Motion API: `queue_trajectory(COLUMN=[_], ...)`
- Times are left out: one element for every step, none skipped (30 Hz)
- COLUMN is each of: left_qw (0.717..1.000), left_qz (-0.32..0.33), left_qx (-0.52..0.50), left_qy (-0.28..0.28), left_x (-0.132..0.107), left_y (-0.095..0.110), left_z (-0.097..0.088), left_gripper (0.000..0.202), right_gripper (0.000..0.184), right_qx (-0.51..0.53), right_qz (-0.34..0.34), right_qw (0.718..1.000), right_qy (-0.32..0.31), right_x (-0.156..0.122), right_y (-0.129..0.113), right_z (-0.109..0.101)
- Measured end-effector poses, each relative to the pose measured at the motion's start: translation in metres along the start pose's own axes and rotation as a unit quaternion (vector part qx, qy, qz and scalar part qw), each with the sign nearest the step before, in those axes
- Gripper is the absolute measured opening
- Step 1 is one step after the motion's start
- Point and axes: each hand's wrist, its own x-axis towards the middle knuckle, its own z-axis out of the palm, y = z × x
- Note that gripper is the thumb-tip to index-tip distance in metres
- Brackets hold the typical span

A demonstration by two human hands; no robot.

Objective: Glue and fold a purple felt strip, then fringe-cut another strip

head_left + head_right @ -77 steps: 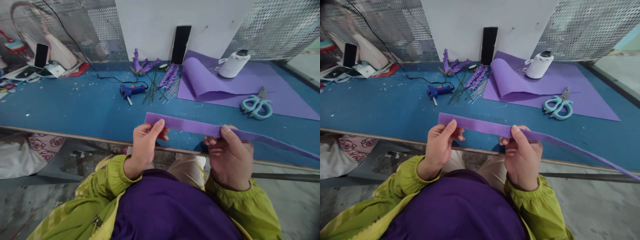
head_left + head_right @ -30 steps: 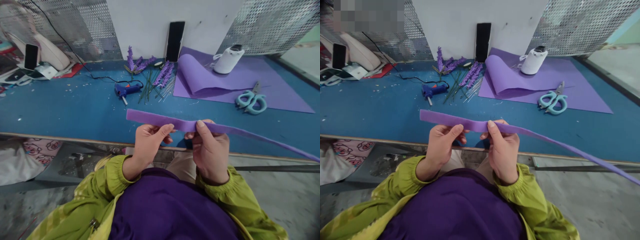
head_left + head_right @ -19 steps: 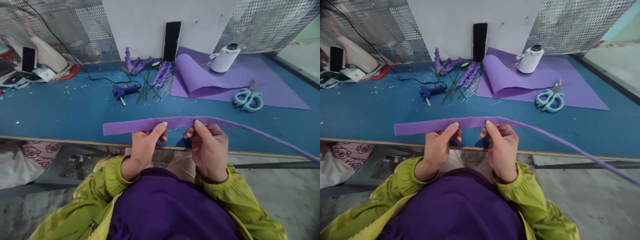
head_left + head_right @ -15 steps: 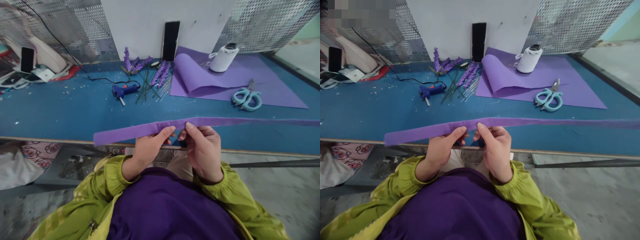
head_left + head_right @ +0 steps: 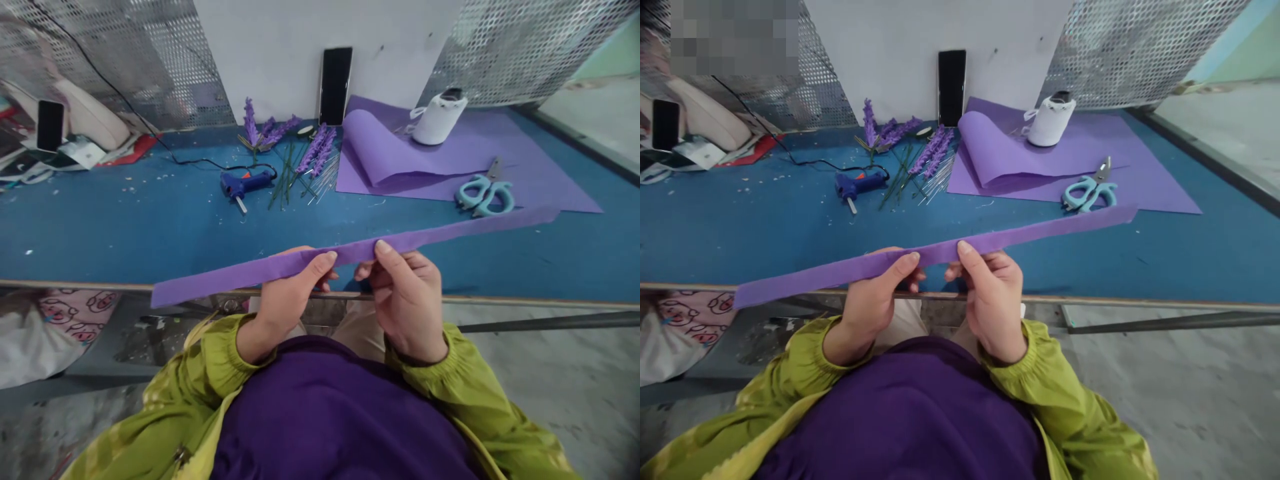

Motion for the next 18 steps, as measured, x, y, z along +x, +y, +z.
queue_trajectory(left_qw=[1.0,0.999,0.998,0.998,0.998,0.998,0.999,0.999,0.998,0.998,0.998,0.998,0.999,0.999,0.998,0.998,0.997,0.998], left_qz=[0.01,0.024,0.037,0.046,0.05,0.049,0.043,0.034,0.025,0.018,0.015,0.017,0.024,0.035,0.045,0.054,0.059,0.059], left_qx=[-0.008,-0.019,-0.028,-0.032,-0.027,-0.015,0.005,0.028,0.048,0.059,0.059,0.052,0.04,0.023,0.005,-0.009,-0.018,-0.016], left_qy=[0.013,0.027,0.037,0.041,0.038,0.028,0.013,-0.003,-0.015,-0.02,-0.018,-0.01,0.003,0.017,0.032,0.04,0.039,0.026], left_x=[0.0005,0.0011,0.0016,0.002,0.002,0.0018,0.0014,0.0009,0.0005,0.0003,0.0004,0.0008,0.0014,0.0022,0.003,0.0036,0.0039,0.0038], left_y=[-0.0014,-0.0029,-0.004,-0.0045,-0.0042,-0.0033,-0.0018,-0.0003,0.001,0.0018,0.0018,0.001,-0.0005,-0.0022,-0.0039,-0.0051,-0.0056,-0.0053], left_z=[-0.0013,-0.0024,-0.0031,-0.0033,-0.003,-0.0024,-0.0018,-0.0013,-0.0012,-0.0017,-0.0026,-0.0039,-0.0053,-0.0066,-0.0074,-0.0077,-0.0074,-0.0066], left_gripper=[0.028,0.028,0.028,0.028,0.029,0.029,0.029,0.03,0.03,0.03,0.03,0.031,0.031,0.03,0.03,0.029,0.028,0.028], right_gripper=[0.033,0.035,0.037,0.037,0.038,0.038,0.037,0.037,0.035,0.034,0.033,0.033,0.033,0.034,0.035,0.036,0.036,0.035], right_qx=[0.004,0.009,0.011,0.013,0.013,0.013,0.013,0.013,0.012,0.009,0.008,0.01,0.015,0.021,0.027,0.03,0.03,0.026], right_qz=[-0.006,-0.012,-0.016,-0.018,-0.017,-0.015,-0.012,-0.007,0.0,0.005,0.006,0.0,-0.01,-0.022,-0.033,-0.039,-0.039,-0.034], right_qw=[1.0,0.999,0.998,0.998,0.998,0.999,0.999,0.999,1.0,1.0,1.0,1.0,1.0,0.999,0.998,0.997,0.997,0.997], right_qy=[0.019,0.037,0.051,0.057,0.054,0.049,0.041,0.03,0.019,0.011,0.01,0.015,0.026,0.04,0.053,0.061,0.063,0.058], right_x=[0.0012,0.0022,0.0028,0.0028,0.0021,0.001,-0.0003,-0.0014,-0.0021,-0.0022,-0.0014,0.0,0.0018,0.0036,0.005,0.0056,0.0054,0.0043], right_y=[-0.0014,-0.0025,-0.003,-0.0029,-0.0021,-0.0008,0.0007,0.0021,0.0029,0.0032,0.0028,0.0019,0.0008,-0.0002,-0.0008,-0.0008,-0.0002,0.0009], right_z=[-0.0011,-0.0019,-0.0024,-0.0022,-0.0014,-0.0003,0.001,0.0022,0.0028,0.0029,0.0022,0.0011,-0.0004,-0.0018,-0.0027,-0.0031,-0.0027,-0.0016])
